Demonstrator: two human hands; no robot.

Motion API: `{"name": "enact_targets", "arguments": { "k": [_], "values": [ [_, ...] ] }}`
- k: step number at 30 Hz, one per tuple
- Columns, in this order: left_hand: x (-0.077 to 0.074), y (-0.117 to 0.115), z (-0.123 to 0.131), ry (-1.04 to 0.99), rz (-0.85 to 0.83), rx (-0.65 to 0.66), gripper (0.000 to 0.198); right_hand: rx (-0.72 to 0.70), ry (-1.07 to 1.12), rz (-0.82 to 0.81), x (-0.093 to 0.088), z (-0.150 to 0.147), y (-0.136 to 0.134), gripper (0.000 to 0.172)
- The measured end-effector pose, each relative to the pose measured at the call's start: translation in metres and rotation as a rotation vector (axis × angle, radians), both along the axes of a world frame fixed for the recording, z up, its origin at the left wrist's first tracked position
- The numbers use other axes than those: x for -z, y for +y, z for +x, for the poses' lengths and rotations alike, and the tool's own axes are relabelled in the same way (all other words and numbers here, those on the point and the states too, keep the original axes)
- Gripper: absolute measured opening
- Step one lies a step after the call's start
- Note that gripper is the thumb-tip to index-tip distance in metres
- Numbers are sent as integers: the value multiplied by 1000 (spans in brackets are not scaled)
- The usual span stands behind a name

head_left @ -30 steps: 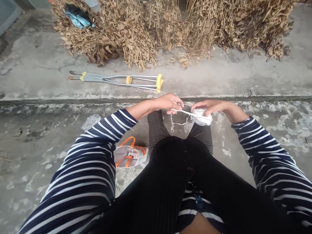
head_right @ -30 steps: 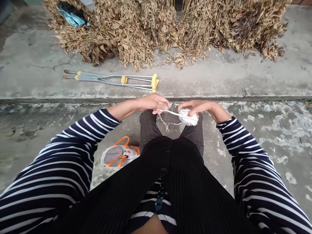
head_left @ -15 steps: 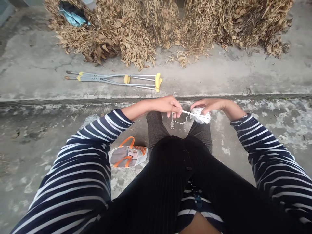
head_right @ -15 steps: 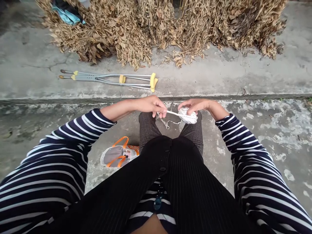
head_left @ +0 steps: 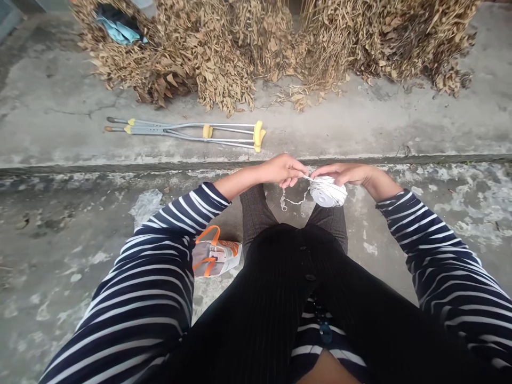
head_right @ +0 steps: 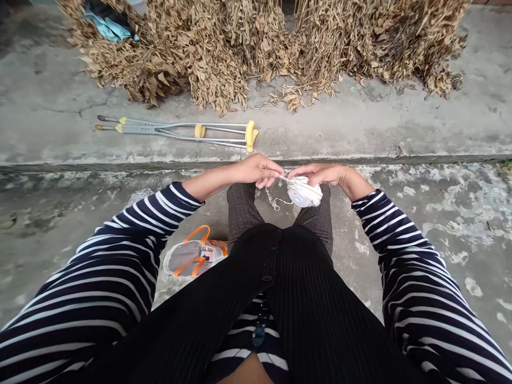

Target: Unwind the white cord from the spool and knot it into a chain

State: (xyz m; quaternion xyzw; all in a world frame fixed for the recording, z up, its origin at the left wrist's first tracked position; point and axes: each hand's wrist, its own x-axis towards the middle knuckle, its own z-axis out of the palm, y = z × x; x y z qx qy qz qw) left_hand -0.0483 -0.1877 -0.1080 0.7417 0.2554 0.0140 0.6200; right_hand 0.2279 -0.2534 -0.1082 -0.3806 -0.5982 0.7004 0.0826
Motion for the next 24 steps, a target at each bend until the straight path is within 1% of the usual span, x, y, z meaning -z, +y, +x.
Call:
{"name": "enact_targets", "arguments": {
  "k": [3, 5, 7, 10, 11, 13, 15, 19, 22, 24],
  "values": [
    [-2, -10, 0, -64, 184, -4, 15, 38, 14, -51, 4, 2, -1, 62],
    [-2, -15, 1, -71, 224, -12, 13, 61, -11, -68, 6, 4, -1, 61],
    [0, -18, 2, -29, 135, -56, 15, 83, -39, -64, 7, 5, -1, 62],
    [5, -18, 6, 18, -85, -131, 14, 95, -47, -21, 5, 4, -1, 61],
    [6, -18, 7, 19, -125, -137, 15, 91, -46, -4, 4, 4, -2, 60],
    [5, -17, 8, 13, -121, -109, 18, 73, -54, 19, 1, 2, -3, 59],
    [-1, -19, 7, 11, -45, -48, 19, 62, -80, 26, -1, 2, -4, 58],
    [-21, -29, 3, 48, 179, 90, 28, 77, -132, 3, 0, 3, -5, 58],
    [-32, -34, 4, 44, 348, 123, 18, 80, -162, -9, 3, 4, -3, 60],
    [-33, -32, 5, 30, 377, 111, 18, 68, -170, -7, 6, 3, -1, 61]
  ]
}}
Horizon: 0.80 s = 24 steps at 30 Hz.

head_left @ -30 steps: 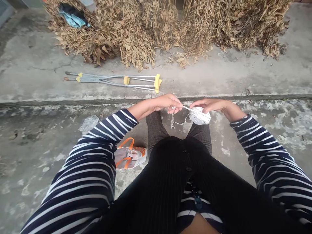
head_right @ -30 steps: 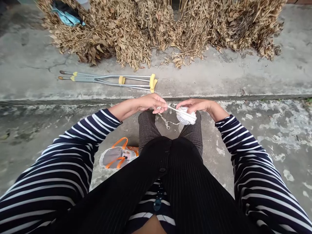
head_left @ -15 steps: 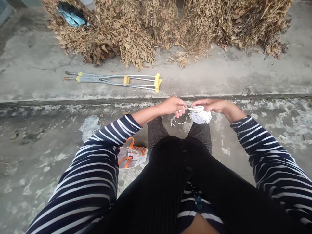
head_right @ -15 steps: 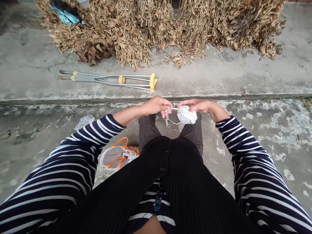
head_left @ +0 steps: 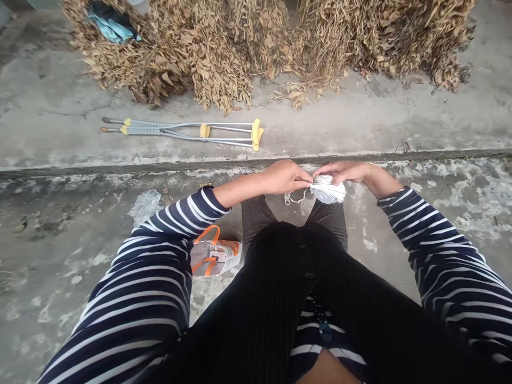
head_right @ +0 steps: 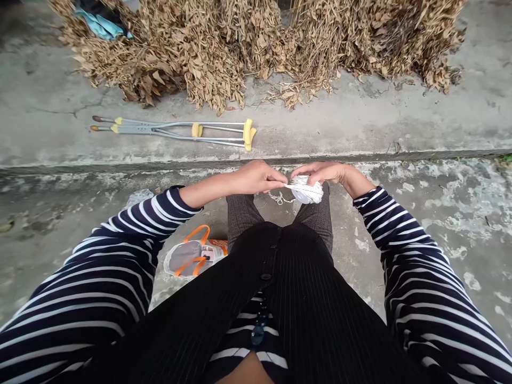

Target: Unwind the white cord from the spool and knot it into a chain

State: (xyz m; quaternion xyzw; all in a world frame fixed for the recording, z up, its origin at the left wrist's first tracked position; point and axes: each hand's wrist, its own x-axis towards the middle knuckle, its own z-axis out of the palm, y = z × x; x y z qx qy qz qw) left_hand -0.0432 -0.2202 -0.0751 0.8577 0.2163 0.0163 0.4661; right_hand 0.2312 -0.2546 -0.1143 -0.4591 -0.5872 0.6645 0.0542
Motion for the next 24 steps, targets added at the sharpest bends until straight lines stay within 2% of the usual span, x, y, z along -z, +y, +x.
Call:
{"name": "enact_targets", "arguments": {
  "k": [5, 10, 12, 16, 20, 24],
  "values": [
    [10, 10, 7, -67, -150, -109, 18, 15, 13, -10, 1, -2, 4, 59],
    [19, 14, 14, -43, -343, -219, 13, 62, 41, -10, -4, -3, 5, 58],
    [21, 15, 16, -37, -368, -237, 12, 68, 37, 16, -6, -3, 5, 58],
    [20, 16, 18, -6, -259, -213, 11, 44, 27, 53, -8, -6, 2, 58],
    [11, 15, 19, 33, -19, -202, 18, 56, 29, 73, -4, -9, 2, 60],
    [0, 14, 20, 14, 218, -206, 20, 142, 90, 74, 0, -14, 1, 64]
  ]
}}
